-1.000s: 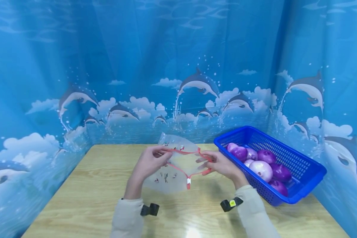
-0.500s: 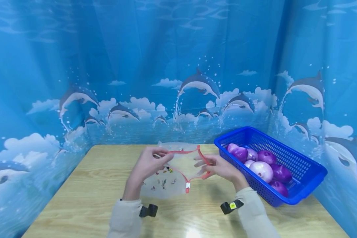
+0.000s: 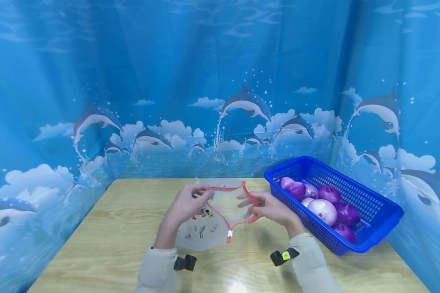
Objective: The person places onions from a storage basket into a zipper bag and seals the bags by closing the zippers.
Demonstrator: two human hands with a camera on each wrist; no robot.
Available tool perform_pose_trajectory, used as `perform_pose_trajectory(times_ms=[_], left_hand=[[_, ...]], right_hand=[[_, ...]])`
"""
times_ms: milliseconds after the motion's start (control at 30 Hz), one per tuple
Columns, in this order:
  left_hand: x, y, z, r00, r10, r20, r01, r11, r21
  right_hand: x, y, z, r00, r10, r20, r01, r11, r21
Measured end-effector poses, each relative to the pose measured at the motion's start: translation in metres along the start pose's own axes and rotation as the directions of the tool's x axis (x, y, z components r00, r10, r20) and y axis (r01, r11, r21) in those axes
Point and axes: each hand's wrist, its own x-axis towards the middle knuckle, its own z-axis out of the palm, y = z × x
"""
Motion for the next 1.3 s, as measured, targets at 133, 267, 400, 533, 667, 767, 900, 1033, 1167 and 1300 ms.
perform_pose_trajectory(times_ms=[133, 267, 400, 533, 667, 767, 900, 1033, 1167, 1300], left_hand=[[-0.003, 0.0, -0.006, 1.0, -0.006, -0.015, 0.006, 1.0, 0.026], [-0.004, -0.001, -0.014, 0.999, -0.022, -0.037, 0.022, 1.0, 0.015], [-0.005, -0.001, -0.019, 0.999, -0.023, -0.033, 0.024, 0.999, 0.023], [-0.005, 0.002, -0.019, 1.0, -0.006, -0.009, 0.007, 0.998, 0.063], [-0.007, 0.005, -0.017, 1.0, 0.01, 0.019, -0.012, 0.994, 0.105], [-0.007, 0.007, -0.015, 0.999, 0.014, 0.049, -0.02, 0.993, 0.114], [-0.005, 0.003, -0.012, 0.993, 0.044, 0.112, -0.054, 0.995, 0.085], [-0.003, -0.002, -0.013, 0.978, 0.092, 0.185, -0.096, 0.995, 0.01], [-0.002, -0.006, -0.014, 0.97, 0.098, 0.221, -0.091, 0.995, -0.042], [-0.001, -0.006, -0.012, 0.967, 0.072, 0.244, -0.061, 0.997, -0.051]], right_hand=[[-0.002, 0.002, -0.003, 1.0, -0.01, 0.023, 0.009, 1.0, 0.01], [-0.005, 0.003, -0.006, 1.0, -0.001, 0.029, 0.0, 1.0, 0.029], [-0.007, 0.0, -0.007, 1.0, 0.004, 0.013, -0.004, 0.999, 0.039], [-0.005, -0.003, -0.006, 1.0, -0.017, 0.016, 0.016, 0.999, 0.031], [-0.003, -0.004, -0.006, 1.0, -0.016, 0.014, 0.015, 1.0, 0.013], [-0.002, -0.004, -0.006, 1.0, -0.014, 0.015, 0.014, 1.0, 0.004], [-0.003, -0.004, -0.006, 1.0, -0.017, 0.012, 0.017, 1.0, -0.012], [-0.004, -0.004, -0.005, 1.0, -0.017, 0.011, 0.017, 1.0, -0.018], [-0.004, -0.003, -0.005, 1.0, -0.005, 0.018, 0.006, 1.0, -0.014], [-0.004, -0.002, -0.005, 1.0, 0.002, 0.006, -0.001, 1.0, -0.023]])
